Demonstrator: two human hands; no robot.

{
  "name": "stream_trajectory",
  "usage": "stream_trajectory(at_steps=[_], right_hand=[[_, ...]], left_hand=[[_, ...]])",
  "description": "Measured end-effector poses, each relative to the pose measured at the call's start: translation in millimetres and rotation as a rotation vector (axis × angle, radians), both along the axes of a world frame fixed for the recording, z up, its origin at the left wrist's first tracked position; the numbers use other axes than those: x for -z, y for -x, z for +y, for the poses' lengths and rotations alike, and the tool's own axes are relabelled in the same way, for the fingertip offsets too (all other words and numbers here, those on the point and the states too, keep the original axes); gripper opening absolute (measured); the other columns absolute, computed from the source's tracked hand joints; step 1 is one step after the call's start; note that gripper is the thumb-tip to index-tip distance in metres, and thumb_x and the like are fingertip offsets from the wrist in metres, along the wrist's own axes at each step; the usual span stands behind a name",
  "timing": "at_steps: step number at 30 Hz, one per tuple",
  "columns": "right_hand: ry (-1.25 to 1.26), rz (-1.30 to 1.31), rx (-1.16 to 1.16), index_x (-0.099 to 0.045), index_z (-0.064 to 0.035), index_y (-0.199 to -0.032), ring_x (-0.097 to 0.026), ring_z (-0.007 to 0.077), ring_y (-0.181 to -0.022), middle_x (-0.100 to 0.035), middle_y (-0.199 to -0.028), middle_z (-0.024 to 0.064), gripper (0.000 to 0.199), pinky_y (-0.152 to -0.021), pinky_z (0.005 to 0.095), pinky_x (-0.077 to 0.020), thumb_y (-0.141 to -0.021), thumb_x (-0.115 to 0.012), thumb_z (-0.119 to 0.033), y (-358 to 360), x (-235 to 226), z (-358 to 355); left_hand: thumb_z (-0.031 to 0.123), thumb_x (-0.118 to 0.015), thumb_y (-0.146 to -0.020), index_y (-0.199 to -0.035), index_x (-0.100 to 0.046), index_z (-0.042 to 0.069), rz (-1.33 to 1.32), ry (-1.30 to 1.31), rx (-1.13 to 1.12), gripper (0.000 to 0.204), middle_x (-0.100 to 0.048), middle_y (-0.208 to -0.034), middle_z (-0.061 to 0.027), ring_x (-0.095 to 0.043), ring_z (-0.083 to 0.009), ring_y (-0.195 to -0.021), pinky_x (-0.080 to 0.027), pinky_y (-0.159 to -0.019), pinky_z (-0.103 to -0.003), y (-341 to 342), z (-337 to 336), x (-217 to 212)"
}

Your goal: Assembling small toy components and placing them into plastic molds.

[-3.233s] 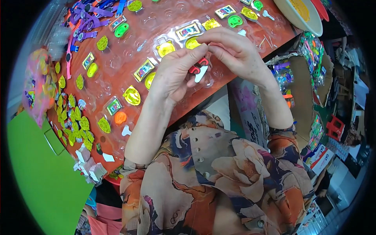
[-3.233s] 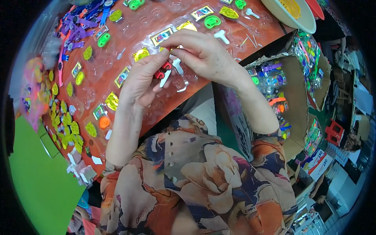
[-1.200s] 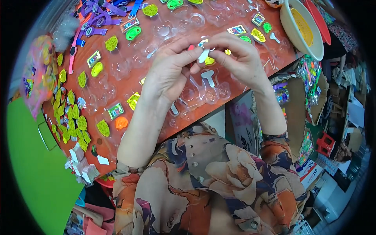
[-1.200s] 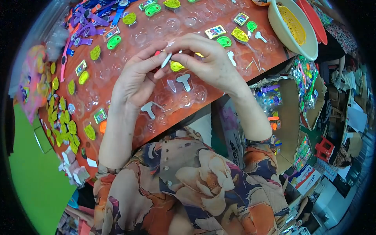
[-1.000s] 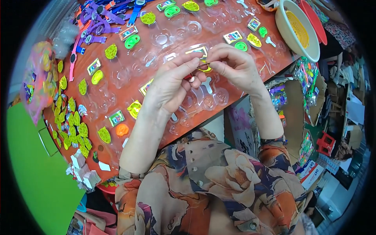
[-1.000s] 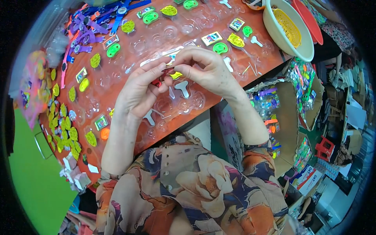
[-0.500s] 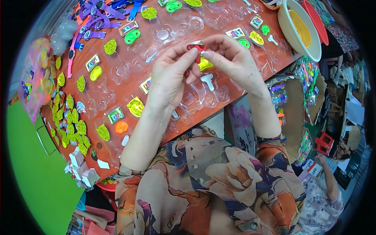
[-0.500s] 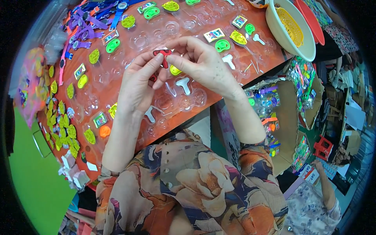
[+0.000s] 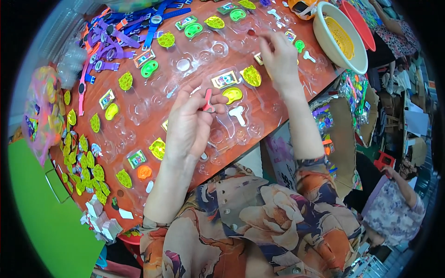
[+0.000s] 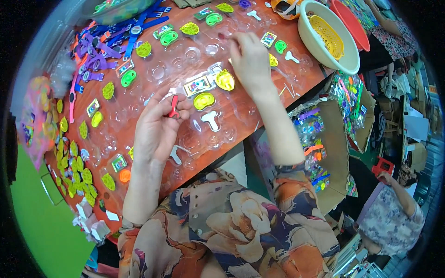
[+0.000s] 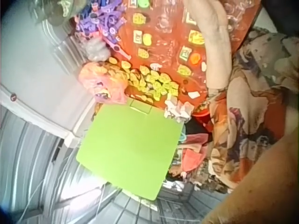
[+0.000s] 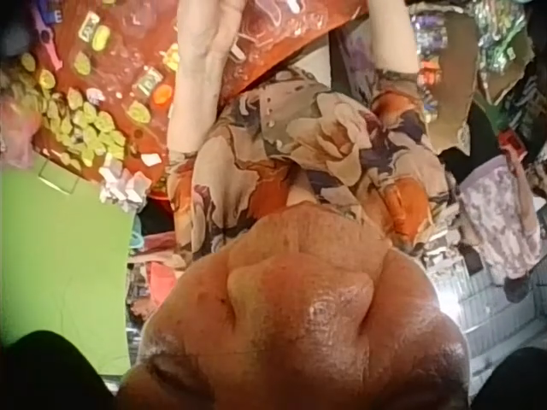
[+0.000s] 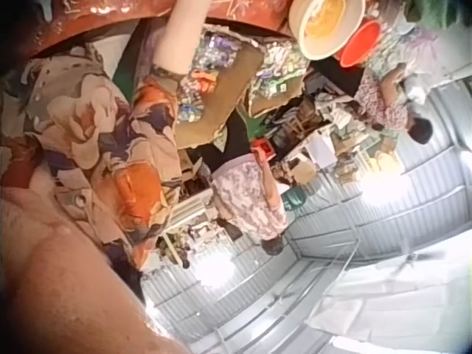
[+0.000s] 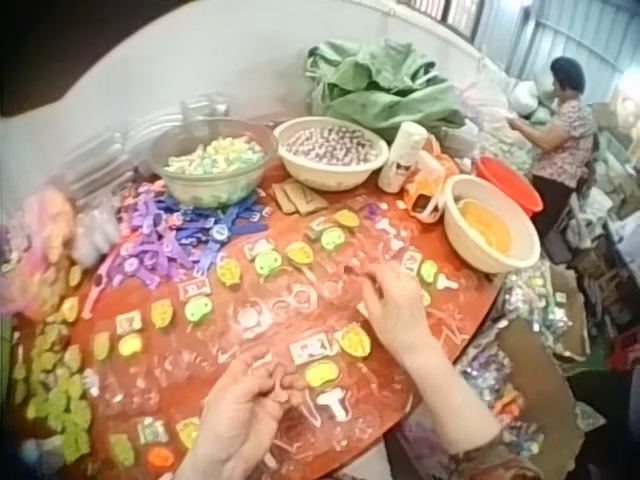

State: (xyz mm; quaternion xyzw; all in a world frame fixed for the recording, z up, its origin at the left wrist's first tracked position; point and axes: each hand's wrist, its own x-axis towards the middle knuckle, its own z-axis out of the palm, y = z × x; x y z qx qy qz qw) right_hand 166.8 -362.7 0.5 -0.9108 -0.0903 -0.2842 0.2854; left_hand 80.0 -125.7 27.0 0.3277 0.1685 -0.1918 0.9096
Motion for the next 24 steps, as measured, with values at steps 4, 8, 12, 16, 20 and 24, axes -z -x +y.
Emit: stream_trajectory(at_steps=[4,8,12,16,20,24], right_hand=[[0.285,-0.112,0.018,-0.066,-0.0041,-0.095,-0.065,0.0346,-0.081,-0.063,-0.093,0.0154,0.010,-0.071,0.0431,-0.0536,-0.086,-0.067,-0.008,-50.5,19.0,-18.5],[0.534,-0.112,-0.031,-0.065,-0.0060,-0.089,-0.065,0.0337,-0.084,-0.060,-0.090,0.0137,0.008,-0.074,0.0443,-0.0527,-0.083,-0.067,-0.011,-68.9,25.1,-30.9],[0.357,-0.014,-0.072,-0.071,-0.0087,-0.106,-0.066,0.0346,-0.089,-0.064,-0.100,0.0132,0.018,-0.077,0.0430,-0.0543,-0.090,-0.064,-0.014,-47.8,13.8,-17.5],[-0.089,0.277,-0.422,-0.068,-0.0055,-0.114,-0.067,0.0295,-0.088,-0.065,-0.104,0.0135,0.024,-0.076,0.0367,-0.0535,-0.091,-0.063,-0.008,10.7,-21.8,21.1],[-0.188,0.332,-0.698,-0.068,-0.0053,-0.116,-0.066,0.0288,-0.096,-0.066,-0.106,0.0115,0.029,-0.078,0.0363,-0.0537,-0.087,-0.066,-0.002,52.6,-38.3,51.7],[-0.109,0.207,-0.739,-0.066,-0.0022,-0.106,-0.065,0.0313,-0.093,-0.065,-0.104,0.0125,0.021,-0.077,0.0367,-0.0538,-0.085,-0.067,-0.001,67.6,-23.9,53.0]], left_hand=[[0.000,-0.054,-0.095,-0.134,-0.035,0.000,-0.025,-0.133,0.046,0.043,-0.063,-0.111,-0.0204,-0.068,-0.0306,-0.100,-0.059,-0.080,-0.037,4.5,3.2,0.6],[-0.001,-0.057,-0.095,-0.130,-0.034,-0.001,-0.010,-0.164,0.044,0.042,-0.062,-0.112,-0.0214,-0.068,-0.0290,-0.093,-0.060,-0.078,-0.037,6.3,0.6,-4.5],[-0.003,-0.056,-0.094,-0.130,-0.035,-0.002,-0.012,-0.117,0.020,0.041,-0.063,-0.110,-0.0211,-0.069,-0.0265,-0.090,-0.058,-0.074,-0.033,2.9,6.1,2.5],[-0.012,-0.050,-0.085,-0.135,-0.034,-0.003,-0.100,-0.176,0.044,0.052,-0.055,-0.109,-0.0164,-0.061,-0.0207,-0.079,-0.045,-0.061,-0.028,-1.8,7.5,-0.9],[-0.010,-0.051,-0.085,-0.136,-0.034,-0.002,-0.160,-0.176,0.081,0.054,-0.057,-0.112,-0.0160,-0.057,-0.0170,-0.071,-0.041,-0.057,-0.025,-6.6,12.5,-1.9],[-0.008,-0.053,-0.084,-0.137,-0.034,0.000,-0.136,-0.058,0.167,0.056,-0.059,-0.113,-0.0164,-0.054,-0.0145,-0.068,-0.039,-0.053,-0.023,-6.9,20.5,4.5]])
